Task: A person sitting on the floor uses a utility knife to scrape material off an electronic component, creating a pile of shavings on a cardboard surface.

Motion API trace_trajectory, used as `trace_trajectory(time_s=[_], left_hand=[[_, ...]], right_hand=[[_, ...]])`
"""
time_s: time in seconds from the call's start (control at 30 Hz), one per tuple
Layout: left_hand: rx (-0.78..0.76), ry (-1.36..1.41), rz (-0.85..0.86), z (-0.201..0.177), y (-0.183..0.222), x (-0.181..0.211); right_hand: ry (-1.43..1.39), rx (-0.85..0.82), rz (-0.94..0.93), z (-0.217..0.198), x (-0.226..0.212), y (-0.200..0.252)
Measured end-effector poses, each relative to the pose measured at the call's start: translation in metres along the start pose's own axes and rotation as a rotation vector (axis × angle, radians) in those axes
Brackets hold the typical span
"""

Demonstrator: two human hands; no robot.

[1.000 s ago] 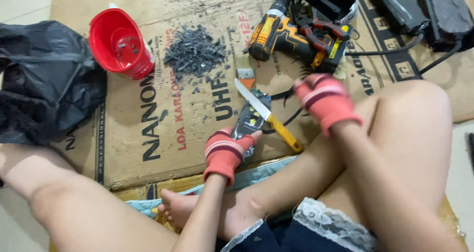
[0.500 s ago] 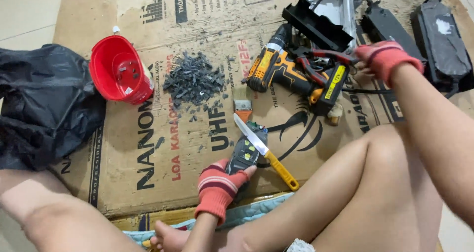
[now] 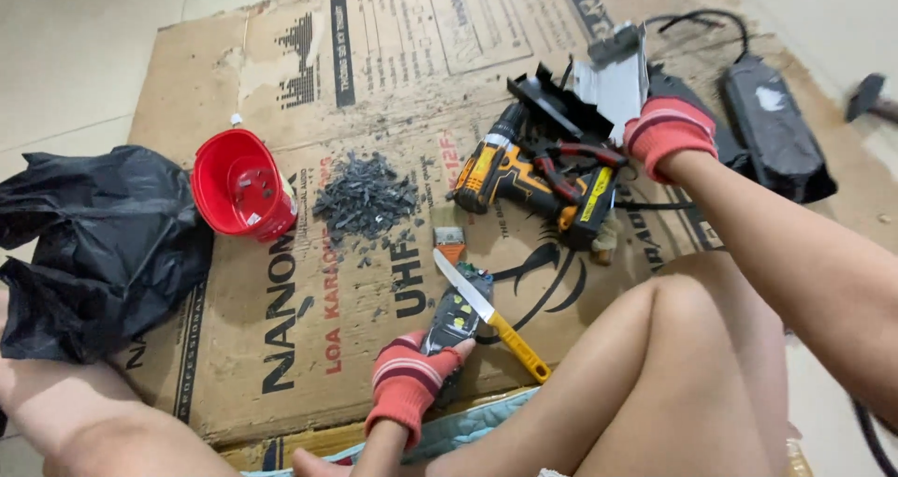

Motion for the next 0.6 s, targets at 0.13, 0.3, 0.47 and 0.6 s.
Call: trace_trajectory(time_s=[0.13, 0.3, 0.47, 0.6], left_hand=[[-0.013, -0.008, -0.001, -0.007, 0.008, 0.004], [0.048, -0.03, 0.042, 0.001, 0.001, -0.002], [0.065, 0.006, 0.075, 0.005, -0.004, -0.005], [0.077, -0.018, 0.059, 0.005, -0.003, -0.004]], right_hand=[[0.36, 0.086, -0.17, -0.034, 0.004, 0.003], [0.54, 0.069, -0.302, -0.106, -0.005, 0.033], [0.627, 0.144, -0.362, -0.134, 0.029, 0.053], [0.592, 0.197, -0.297, -0.14, 0.068, 0.081]])
Point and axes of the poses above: each hand's wrist, its own y-axis away from the middle knuckle, its own z-axis out of the palm, x = y × z, the point moved 5 cm from there along -y, towards the middle knuckle, and after that the axes turned 7 degrees about x, right-handed, at the moved point
